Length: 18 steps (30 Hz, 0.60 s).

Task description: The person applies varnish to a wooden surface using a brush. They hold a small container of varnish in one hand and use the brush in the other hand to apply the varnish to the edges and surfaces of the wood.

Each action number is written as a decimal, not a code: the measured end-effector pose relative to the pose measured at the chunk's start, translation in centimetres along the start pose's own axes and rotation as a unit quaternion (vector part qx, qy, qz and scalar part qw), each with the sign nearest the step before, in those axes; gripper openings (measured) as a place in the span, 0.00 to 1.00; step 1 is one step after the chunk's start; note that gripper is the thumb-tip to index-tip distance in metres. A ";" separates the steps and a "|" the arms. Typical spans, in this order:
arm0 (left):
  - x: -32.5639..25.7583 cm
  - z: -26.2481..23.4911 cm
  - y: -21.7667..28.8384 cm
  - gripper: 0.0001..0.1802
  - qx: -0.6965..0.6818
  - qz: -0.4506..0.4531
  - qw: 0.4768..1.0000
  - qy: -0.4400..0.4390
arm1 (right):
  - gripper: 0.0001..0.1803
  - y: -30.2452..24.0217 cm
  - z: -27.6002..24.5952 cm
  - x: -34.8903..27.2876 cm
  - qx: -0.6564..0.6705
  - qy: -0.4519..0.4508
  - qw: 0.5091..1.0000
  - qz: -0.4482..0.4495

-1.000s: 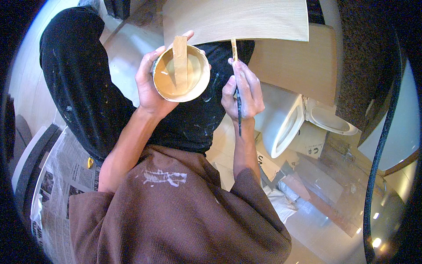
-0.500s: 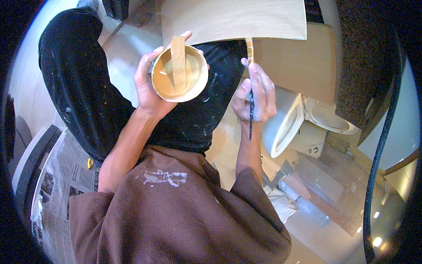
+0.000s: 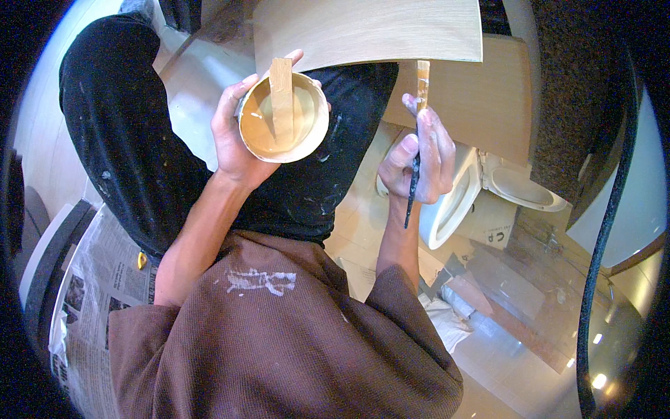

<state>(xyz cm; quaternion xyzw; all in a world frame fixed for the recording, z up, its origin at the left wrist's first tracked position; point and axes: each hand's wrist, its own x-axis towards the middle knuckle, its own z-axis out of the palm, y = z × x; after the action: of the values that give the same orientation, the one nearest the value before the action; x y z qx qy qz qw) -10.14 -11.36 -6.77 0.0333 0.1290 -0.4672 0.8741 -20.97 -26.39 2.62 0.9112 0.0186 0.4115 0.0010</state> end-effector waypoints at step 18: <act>-0.1 -0.1 0.1 0.30 -0.008 -0.007 1.000 0.007 | 0.16 -0.7 -1.7 2.2 -0.044 -0.112 0.992 -0.030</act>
<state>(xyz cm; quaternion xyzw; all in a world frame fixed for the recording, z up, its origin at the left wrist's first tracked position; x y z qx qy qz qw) -10.10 -11.24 -6.81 0.0284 0.1388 -0.4717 0.8703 -20.79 -25.62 5.35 0.9497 0.0275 0.3070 0.0558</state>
